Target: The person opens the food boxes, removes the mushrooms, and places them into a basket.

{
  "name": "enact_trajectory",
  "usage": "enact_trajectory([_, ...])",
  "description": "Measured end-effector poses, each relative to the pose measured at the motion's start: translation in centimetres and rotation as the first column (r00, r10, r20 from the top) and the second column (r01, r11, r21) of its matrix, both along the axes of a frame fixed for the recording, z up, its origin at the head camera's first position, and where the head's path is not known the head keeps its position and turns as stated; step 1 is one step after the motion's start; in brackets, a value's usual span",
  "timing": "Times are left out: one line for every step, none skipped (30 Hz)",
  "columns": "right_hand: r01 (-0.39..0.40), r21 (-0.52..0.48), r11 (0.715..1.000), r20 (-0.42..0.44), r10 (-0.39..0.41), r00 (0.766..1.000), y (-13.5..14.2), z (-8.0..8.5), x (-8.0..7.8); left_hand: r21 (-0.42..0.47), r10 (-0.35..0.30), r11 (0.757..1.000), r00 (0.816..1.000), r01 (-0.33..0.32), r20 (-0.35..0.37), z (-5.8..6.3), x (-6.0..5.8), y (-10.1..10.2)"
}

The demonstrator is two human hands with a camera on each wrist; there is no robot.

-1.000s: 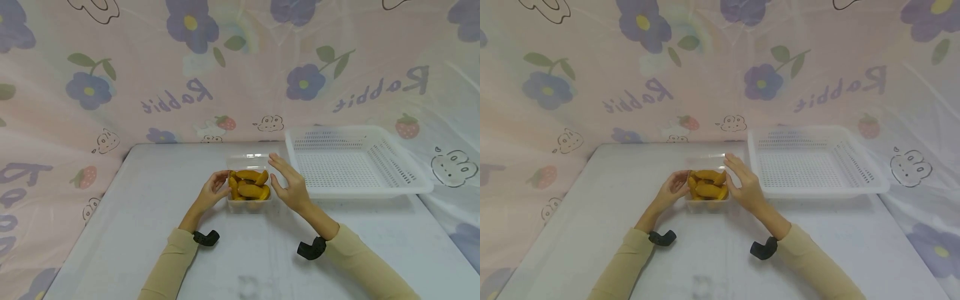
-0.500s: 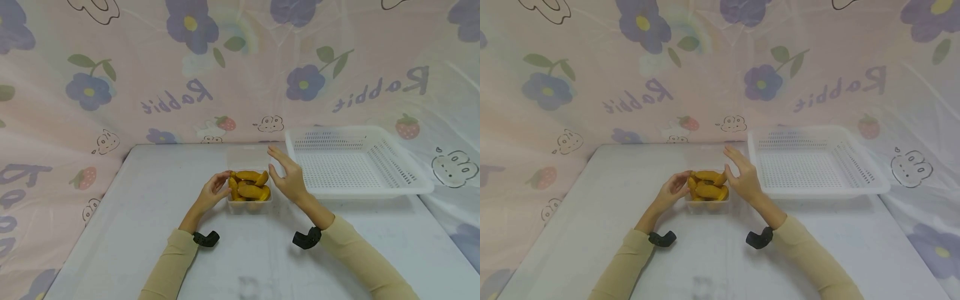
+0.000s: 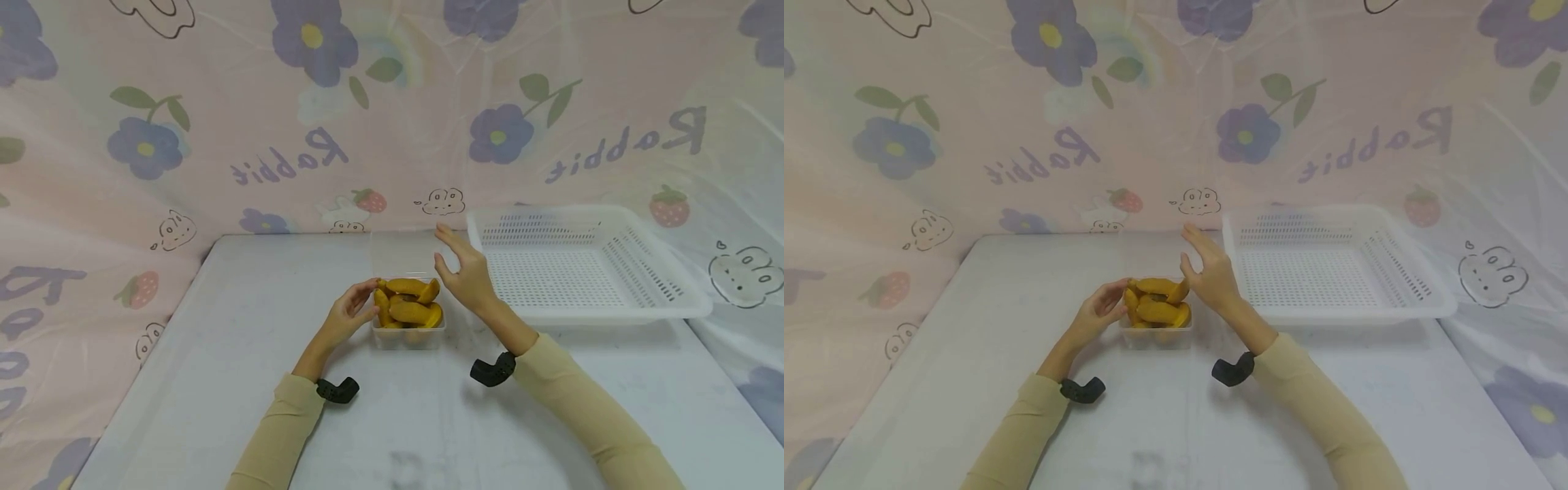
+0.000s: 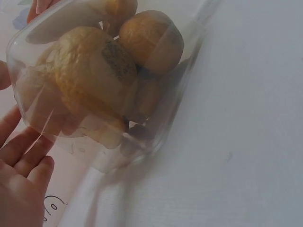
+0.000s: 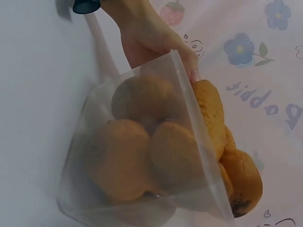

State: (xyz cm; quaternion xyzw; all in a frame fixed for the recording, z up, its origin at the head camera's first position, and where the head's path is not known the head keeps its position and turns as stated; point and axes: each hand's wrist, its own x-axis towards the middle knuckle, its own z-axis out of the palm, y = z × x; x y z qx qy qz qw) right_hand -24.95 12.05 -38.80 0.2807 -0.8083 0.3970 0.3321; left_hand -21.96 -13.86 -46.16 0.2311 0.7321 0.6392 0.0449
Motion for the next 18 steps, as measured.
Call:
enact_trajectory([0.004,0.0,1.0,0.009,-0.004,1.0,-0.1,0.0,-0.2,-0.002,-0.003,1.0,1.0,0.003,-0.003,0.0,0.0,0.0])
enact_trajectory([0.009,-0.001,1.0,0.019,-0.009,1.0,-0.1,0.0,-0.4,-0.005,-0.007,1.0,1.0,0.007,-0.004,0.0,0.0,0.0])
enact_trajectory([0.013,-0.003,1.0,0.033,-0.013,0.999,-0.1,0.0,-0.5,-0.006,-0.01,1.0,1.0,0.01,-0.003,0.0,0.0,-0.1])
enact_trajectory([0.016,-0.004,1.0,0.049,-0.016,0.999,-0.2,0.1,-0.6,-0.007,-0.014,1.0,1.0,0.014,-0.004,-0.1,0.0,-0.1])
enact_trajectory([0.015,-0.003,1.0,0.067,-0.015,0.998,-0.2,0.1,-0.8,-0.009,-0.016,1.0,1.0,0.016,-0.001,-0.1,-0.1,-0.1])
enact_trajectory([0.017,0.001,1.0,0.086,-0.017,0.996,-0.3,0.2,-0.9,-0.012,-0.017,1.0,1.0,0.017,0.004,-0.1,-0.1,-0.1])
enact_trajectory([0.017,0.004,1.0,0.106,-0.017,0.994,-0.3,0.3,-1.0,-0.014,-0.017,1.0,1.0,0.018,0.006,0.0,-0.1,-0.1])
enact_trajectory([0.016,0.007,1.0,0.123,-0.017,0.992,-0.4,0.3,-1.1,-0.016,-0.018,1.0,1.0,0.018,0.01,0.0,-0.1,-0.1])
enact_trajectory([0.015,0.009,1.0,0.141,-0.016,0.99,-0.4,0.4,-1.2,-0.02,-0.018,1.0,1.0,0.018,0.012,0.0,-0.2,-0.1])
enact_trajectory([0.017,0.014,1.0,0.153,-0.019,0.988,-0.4,0.4,-1.4,-0.024,-0.018,1.0,1.0,0.019,0.014,0.0,-0.2,-0.1])
enact_trajectory([0.022,0.021,1.0,0.164,-0.026,0.986,-0.4,0.4,-1.5,-0.028,-0.019,0.999,1.0,0.02,0.018,0.0,-0.3,-0.1])
enact_trajectory([0.027,0.027,0.999,0.176,-0.031,0.984,-0.4,0.5,-1.6,-0.03,-0.022,0.999,1.0,0.023,0.019,0.1,-0.4,0.0])
enact_trajectory([0.031,0.033,0.999,0.189,-0.037,0.981,-0.4,0.5,-1.8,-0.029,-0.026,0.999,0.999,0.026,0.026,0.2,-0.5,0.0])
enact_trajectory([0.037,0.038,0.999,0.203,-0.043,0.978,-0.4,0.6,-1.9,-0.03,-0.029,0.999,0.999,0.03,0.03,0.3,-0.5,0.1])
enact_trajectory([0.042,0.041,0.998,0.222,-0.05,0.974,-0.4,0.6,-2.0,-0.033,-0.03,0.999,0.999,0.031,0.036,0.4,-0.6,0.2])
enact_trajectory([0.047,0.047,0.998,0.241,-0.057,0.969,-0.4,0.7,-2.1,-0.035,-0.03,0.999,0.999,0.031,0.042,0.5,-0.7,0.2])
enact_trajectory([0.048,0.053,0.997,0.265,-0.06,0.962,-0.4,0.7,-2.3,-0.036,-0.031,0.999,0.998,0.033,0.046,0.6,-0.7,0.3])
enact_trajectory([0.045,0.058,0.997,0.29,-0.06,0.955,-0.4,0.8,-2.4,-0.04,-0.028,0.999,0.998,0.031,0.052,0.7,-0.7,0.3])
